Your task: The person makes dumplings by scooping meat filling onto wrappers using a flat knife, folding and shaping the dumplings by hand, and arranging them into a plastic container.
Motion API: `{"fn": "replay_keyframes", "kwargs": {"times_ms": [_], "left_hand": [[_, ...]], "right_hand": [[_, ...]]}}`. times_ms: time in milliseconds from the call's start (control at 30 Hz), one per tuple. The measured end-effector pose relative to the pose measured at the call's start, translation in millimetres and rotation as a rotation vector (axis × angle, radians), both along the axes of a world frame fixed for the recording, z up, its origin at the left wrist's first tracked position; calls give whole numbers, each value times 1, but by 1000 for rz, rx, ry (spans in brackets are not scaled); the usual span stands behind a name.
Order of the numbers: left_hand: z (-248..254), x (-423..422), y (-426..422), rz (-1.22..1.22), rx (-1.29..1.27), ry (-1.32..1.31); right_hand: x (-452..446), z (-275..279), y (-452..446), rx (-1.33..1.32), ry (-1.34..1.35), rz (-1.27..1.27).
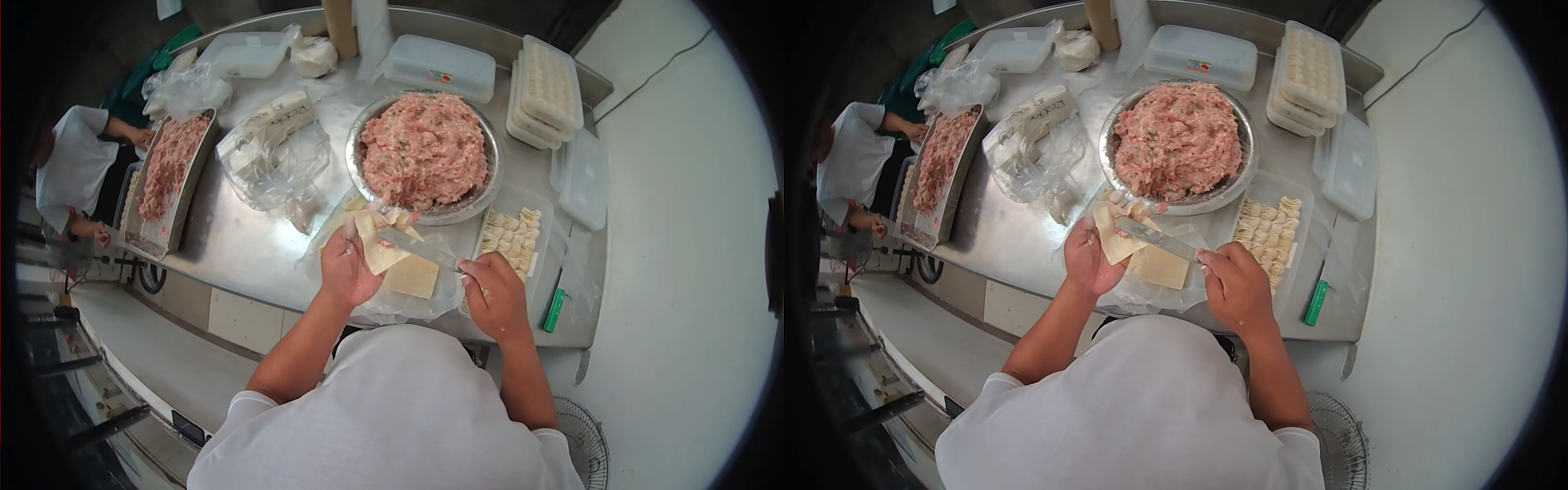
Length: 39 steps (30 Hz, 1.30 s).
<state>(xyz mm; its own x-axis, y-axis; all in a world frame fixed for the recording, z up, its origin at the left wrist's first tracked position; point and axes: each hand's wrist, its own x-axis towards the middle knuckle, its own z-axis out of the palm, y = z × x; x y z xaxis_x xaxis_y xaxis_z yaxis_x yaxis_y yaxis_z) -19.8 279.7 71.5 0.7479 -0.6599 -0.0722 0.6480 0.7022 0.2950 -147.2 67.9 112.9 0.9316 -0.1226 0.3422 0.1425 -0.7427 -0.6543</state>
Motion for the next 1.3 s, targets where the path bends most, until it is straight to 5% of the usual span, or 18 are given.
{"fn": "replay_keyframes", "kwargs": {"times_ms": [67, 133, 167, 233, 333, 400, 600, 667, 700, 767, 867, 933, 1200, 1267, 1300], "left_hand": [[-9, -1, -5, -23, 126, 5], [-13, -15, -12, 76, 724, -450], [-14, -16, -14, 62, 720, -450], [3, -10, -21, 75, 1157, -995], [0, -10, -33, 0, 1237, -1253], [-3, -12, -45, 45, 1204, -1341], [-6, -21, -88, -255, 1067, -934], [-27, -35, -104, -214, 960, -963], [-17, -45, -116, -239, 822, -807], [-9, -65, -136, -294, 783, -703], [-16, -71, -152, -378, 594, -550], [-17, -56, -160, -130, 761, -1286], [-22, -18, -199, -385, 607, -1664], [-43, 5, -223, -280, 761, -1889], [-49, 16, -239, -228, 876, -1835]], "right_hand": [[-4, 6, -2, 146, 36, -10], [-10, 4, -6, 99, 68, 10], [-14, 3, -8, 54, 105, 44], [-20, 7, -16, -7, 132, 46], [-33, 21, -40, -100, 196, 58], [-44, 33, -57, -132, 234, 49], [-68, 4, -62, 232, 246, -259], [-69, -27, -43, 670, 403, -284], [-66, -37, -31, 681, 396, -295], [-61, -53, -12, 1239, 130, -258], [-61, -69, -25, 1616, 91, -301], [-59, -60, -38, 1512, 37, -347], [-73, -87, -99, 1491, 212, -338], [-71, -102, -99, 862, 142, -545], [-70, -105, -98, 870, 145, -543]]}}
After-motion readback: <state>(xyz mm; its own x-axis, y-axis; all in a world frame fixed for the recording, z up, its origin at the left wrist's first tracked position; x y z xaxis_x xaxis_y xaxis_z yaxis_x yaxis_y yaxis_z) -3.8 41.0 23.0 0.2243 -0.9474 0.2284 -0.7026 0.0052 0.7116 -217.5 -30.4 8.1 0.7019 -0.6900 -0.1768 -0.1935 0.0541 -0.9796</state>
